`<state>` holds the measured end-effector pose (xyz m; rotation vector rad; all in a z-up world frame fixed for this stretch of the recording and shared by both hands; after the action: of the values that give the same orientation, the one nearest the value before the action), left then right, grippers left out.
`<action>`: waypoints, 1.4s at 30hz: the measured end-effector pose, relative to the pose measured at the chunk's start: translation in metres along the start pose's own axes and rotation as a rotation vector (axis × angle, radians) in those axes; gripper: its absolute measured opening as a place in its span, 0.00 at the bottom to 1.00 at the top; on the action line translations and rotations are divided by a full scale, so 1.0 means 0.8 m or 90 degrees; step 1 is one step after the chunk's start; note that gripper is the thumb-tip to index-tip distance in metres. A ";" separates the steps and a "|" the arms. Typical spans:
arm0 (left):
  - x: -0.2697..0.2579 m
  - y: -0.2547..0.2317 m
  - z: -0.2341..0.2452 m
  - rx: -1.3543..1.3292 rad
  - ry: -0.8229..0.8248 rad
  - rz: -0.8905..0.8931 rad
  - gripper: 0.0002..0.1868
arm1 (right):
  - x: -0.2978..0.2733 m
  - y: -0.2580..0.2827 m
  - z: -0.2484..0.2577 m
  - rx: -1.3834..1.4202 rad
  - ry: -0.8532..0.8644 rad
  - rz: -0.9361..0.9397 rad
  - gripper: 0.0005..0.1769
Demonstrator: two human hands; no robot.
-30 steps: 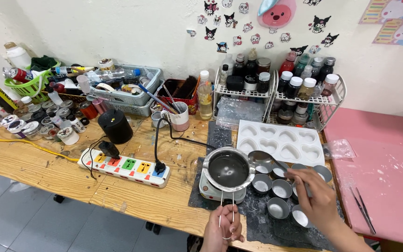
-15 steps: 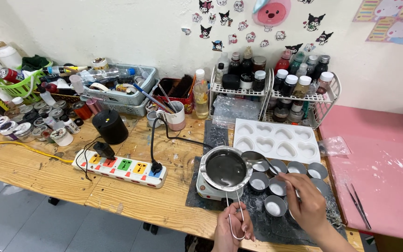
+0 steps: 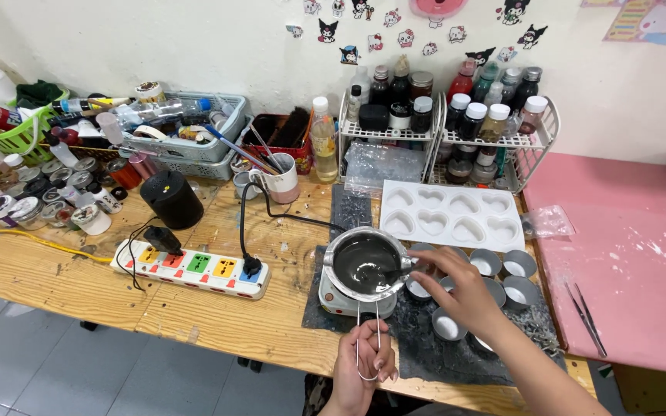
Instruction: Prepare candle molds and scoop liquid wax from a melting pot.
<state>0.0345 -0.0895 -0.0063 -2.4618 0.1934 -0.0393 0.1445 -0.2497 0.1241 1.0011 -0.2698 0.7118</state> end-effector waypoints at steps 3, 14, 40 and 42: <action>-0.001 -0.003 -0.001 0.013 -0.017 0.008 0.27 | -0.005 -0.017 0.007 0.056 -0.038 -0.028 0.19; 0.000 0.002 0.004 -0.008 -0.026 0.022 0.29 | -0.039 -0.070 -0.048 -0.389 0.070 -0.114 0.18; 0.004 0.002 -0.005 -0.004 -0.047 0.038 0.27 | -0.293 -0.236 0.182 -0.642 -0.282 -0.565 0.26; 0.005 0.003 -0.005 -0.004 -0.052 0.031 0.27 | -0.307 -0.245 0.169 -0.567 -0.344 -0.487 0.15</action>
<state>0.0375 -0.0949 -0.0047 -2.4578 0.2177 0.0836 0.1044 -0.5338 -0.0631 0.3422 -0.5648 -0.3952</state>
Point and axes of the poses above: each hand's wrist, its own x-axis towards the middle knuckle, its own z-axis out of the back of the hand, y = z × x, the point moved 4 cm from there along x, towards the middle knuckle, and after that the axes turned 2 degrees about x, right-handed, at the moved point
